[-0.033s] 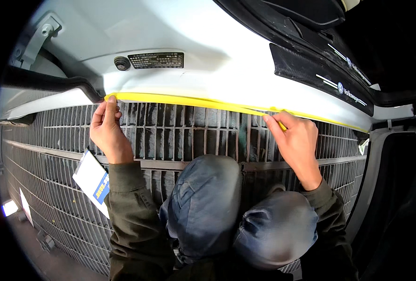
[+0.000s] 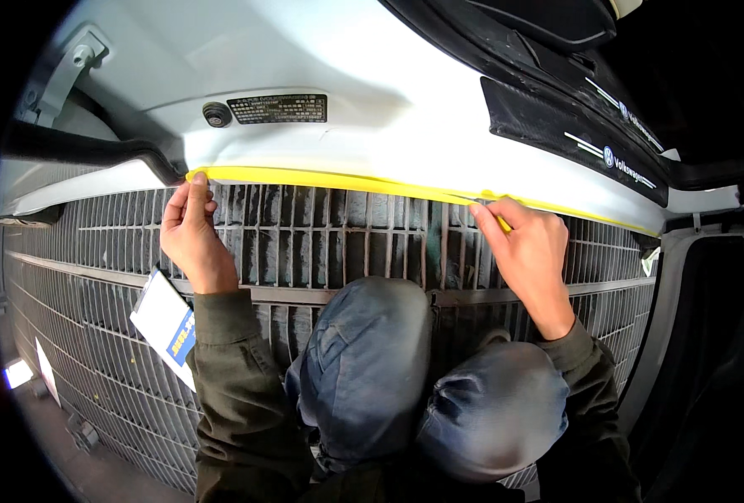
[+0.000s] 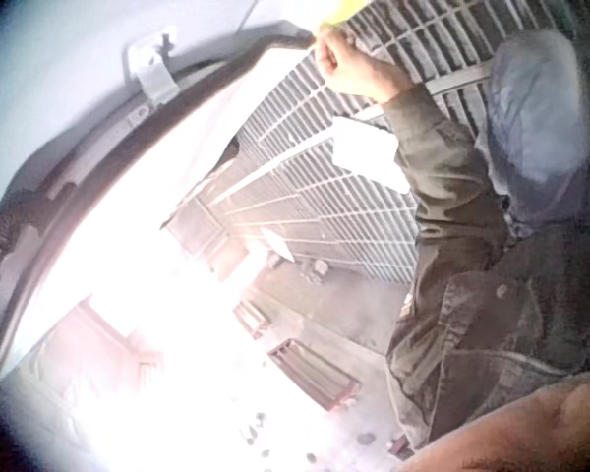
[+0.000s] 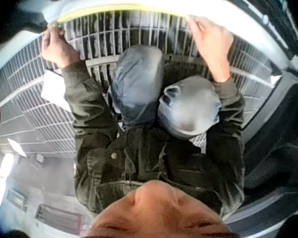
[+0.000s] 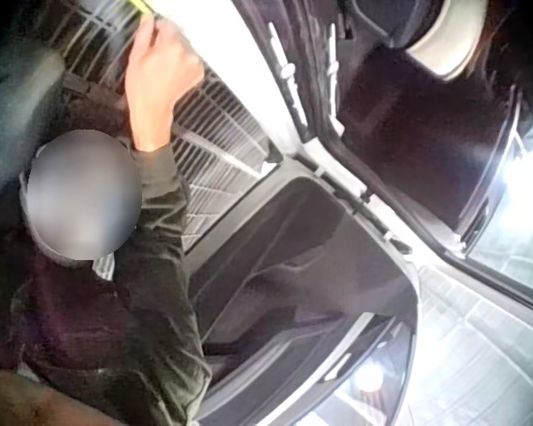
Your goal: The person applies yellow masking tape along the lower edge of a white Volkswagen car door sill. They smooth the tape with their fingers, cut it with a yellow tool, and continue applying it around the door frame and interior sill area.
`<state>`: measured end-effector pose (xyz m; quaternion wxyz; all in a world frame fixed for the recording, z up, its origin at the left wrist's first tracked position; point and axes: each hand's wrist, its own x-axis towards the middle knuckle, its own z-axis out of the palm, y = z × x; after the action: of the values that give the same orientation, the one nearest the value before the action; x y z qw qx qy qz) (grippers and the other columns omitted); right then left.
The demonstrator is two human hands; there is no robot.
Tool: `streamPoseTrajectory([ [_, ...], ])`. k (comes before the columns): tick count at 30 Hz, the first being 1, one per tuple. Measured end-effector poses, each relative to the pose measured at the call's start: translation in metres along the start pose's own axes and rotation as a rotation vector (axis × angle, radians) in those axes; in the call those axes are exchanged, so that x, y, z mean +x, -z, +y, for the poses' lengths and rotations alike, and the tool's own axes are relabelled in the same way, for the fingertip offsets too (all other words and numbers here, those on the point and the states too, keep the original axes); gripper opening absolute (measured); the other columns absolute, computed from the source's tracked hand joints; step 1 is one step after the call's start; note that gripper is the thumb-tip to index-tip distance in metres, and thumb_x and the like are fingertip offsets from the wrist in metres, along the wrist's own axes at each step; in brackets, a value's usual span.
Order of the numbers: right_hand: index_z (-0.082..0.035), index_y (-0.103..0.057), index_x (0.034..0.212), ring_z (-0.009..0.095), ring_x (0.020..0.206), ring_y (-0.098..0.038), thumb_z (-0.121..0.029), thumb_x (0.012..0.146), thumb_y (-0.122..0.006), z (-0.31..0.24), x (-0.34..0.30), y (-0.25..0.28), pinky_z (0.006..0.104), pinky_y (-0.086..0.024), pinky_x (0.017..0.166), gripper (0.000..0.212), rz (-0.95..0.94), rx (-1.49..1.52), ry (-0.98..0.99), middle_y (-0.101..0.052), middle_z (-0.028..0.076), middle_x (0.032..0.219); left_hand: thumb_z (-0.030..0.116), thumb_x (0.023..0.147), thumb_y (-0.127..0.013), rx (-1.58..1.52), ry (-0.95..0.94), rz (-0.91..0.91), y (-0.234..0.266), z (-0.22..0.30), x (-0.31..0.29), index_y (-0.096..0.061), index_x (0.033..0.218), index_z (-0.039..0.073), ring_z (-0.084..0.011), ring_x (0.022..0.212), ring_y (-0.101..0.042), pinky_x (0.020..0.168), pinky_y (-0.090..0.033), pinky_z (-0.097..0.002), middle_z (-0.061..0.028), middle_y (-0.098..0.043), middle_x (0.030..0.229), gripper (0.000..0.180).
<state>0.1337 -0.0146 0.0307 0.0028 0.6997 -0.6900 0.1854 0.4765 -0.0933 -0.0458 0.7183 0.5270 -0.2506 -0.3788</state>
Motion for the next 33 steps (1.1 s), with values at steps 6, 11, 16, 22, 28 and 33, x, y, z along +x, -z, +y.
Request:
streamPoseTrajectory([
  [6,-0.007,-0.073,0.077,0.026,0.048,-0.062,-0.03,0.087,-0.071,-0.002,0.006,-0.004,0.0352,-0.046,0.049,0.026,0.042,-0.021,-0.038,-0.065,0.01,0.058,0.013,0.089,-0.074,0.038,-0.022,-0.013,0.0,0.001,-0.002,-0.068,0.095,0.004,-0.0059,0.071,-0.054,0.066,-0.046,-0.018,0.0003,-0.064,0.082,0.012],
  [11,-0.007,-0.074,0.077,0.028,0.05,-0.063,-0.034,0.087,-0.07,-0.004,0.01,-0.004,0.0373,-0.049,0.051,0.029,0.029,0.032,-0.133,-0.065,0.012,0.059,0.013,0.089,-0.074,0.029,-0.032,0.005,0.001,-0.003,-0.002,-0.067,0.094,0.005,-0.0058,0.072,-0.056,0.066,-0.046,-0.0186,0.0,-0.064,0.082,0.012],
  [16,-0.007,-0.074,0.077,0.031,0.052,-0.065,-0.036,0.088,-0.069,-0.006,0.014,-0.002,0.0386,-0.05,0.053,0.031,-0.017,0.017,-0.187,-0.064,0.013,0.057,0.014,0.088,-0.075,0.058,-0.072,0.07,-0.006,-0.008,-0.003,-0.067,0.095,0.004,-0.0063,0.073,-0.058,0.067,-0.047,-0.0192,-0.0005,-0.064,0.083,0.015],
  [22,-0.008,-0.074,0.077,0.032,0.055,-0.066,-0.035,0.087,-0.069,-0.007,0.017,-0.001,0.0392,-0.051,0.055,0.029,-0.031,0.005,-0.197,-0.065,0.013,0.06,0.012,0.087,-0.076,0.058,-0.137,0.132,-0.014,-0.009,-0.009,-0.058,0.099,0.003,-0.0082,0.073,-0.059,0.067,-0.049,-0.021,-0.003,-0.064,0.083,0.023],
  [28,-0.006,-0.073,0.077,0.033,0.057,-0.067,-0.034,0.086,-0.07,-0.01,0.018,0.0,0.039,-0.052,0.056,0.03,-0.032,0.018,-0.199,-0.065,0.015,0.061,0.013,0.089,-0.074,0.027,-0.153,0.103,0.001,-0.011,-0.003,-0.052,0.091,0.005,-0.008,0.069,-0.057,0.064,-0.048,-0.0218,-0.0029,-0.06,0.08,0.023],
  [33,-0.004,-0.073,0.078,0.033,0.059,-0.067,-0.035,0.086,-0.07,-0.008,0.019,-0.001,0.0381,-0.052,0.057,0.032,-0.067,0.016,-0.239,-0.066,0.015,0.062,-0.003,0.081,-0.065,0.746,-0.969,-0.486,-0.02,-0.001,-0.07,-0.064,0.098,0.006,-0.0249,0.093,-0.065,0.085,-0.051,-0.0362,-0.0113,-0.069,0.1,0.019],
])
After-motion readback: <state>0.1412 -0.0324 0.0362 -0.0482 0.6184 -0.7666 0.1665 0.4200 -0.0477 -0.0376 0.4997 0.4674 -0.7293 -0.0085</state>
